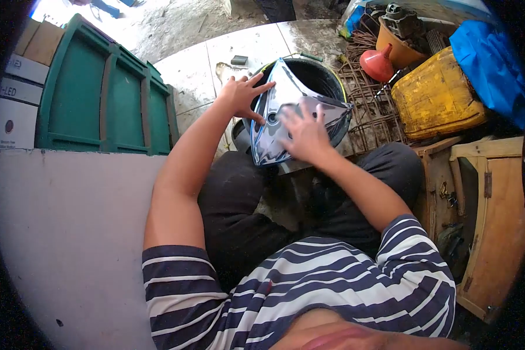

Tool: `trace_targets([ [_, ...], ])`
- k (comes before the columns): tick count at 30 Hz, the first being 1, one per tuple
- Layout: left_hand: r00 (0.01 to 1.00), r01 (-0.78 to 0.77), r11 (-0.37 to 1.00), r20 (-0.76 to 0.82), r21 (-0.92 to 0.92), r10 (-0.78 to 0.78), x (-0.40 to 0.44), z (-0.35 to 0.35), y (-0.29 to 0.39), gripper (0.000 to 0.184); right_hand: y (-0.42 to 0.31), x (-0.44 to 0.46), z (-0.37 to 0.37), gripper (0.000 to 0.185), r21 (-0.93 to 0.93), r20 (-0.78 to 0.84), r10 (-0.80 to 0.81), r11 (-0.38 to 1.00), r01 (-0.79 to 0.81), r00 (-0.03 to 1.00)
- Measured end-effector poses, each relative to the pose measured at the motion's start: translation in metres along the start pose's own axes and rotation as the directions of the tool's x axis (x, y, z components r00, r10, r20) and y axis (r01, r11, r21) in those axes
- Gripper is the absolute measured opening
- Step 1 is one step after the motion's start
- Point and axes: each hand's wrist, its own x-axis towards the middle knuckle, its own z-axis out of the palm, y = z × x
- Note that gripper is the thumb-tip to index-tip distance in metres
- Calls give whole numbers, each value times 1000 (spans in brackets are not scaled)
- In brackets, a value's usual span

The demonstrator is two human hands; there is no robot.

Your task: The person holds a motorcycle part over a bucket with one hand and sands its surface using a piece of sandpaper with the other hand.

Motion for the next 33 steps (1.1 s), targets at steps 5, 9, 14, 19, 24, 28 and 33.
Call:
trace_targets([
  [5,1000,-12,999,-10,-52,11,-1,1,-2,137,3,3,-13,66,56,19,53,997,-54,998],
  [9,1000,-11,999,8,-34,11,0,1,-1,137,5,4,-17,68,-12,36,66,998,-65,997],
  [14,1000,-13,1000,-4,-16,13,-1,1,-2,136,-15,-7,-20,69,50,107,-31,998,26,994],
  [19,1000,-13,998,-2,-57,12,-1,0,-1,136,12,6,-23,67,61,44,120,991,-123,992],
  [24,1000,-11,1000,0,8,11,-2,1,-2,135,-16,-7,-22,68,48,149,-19,999,12,989],
  [28,1000,-5,1000,9,0,5,-1,1,-1,134,11,8,-24,67,40,57,113,993,-115,992],
  [33,1000,-8,1000,-17,12,8,-2,2,0,134,-16,-8,-19,68,6,159,-37,999,36,987],
])
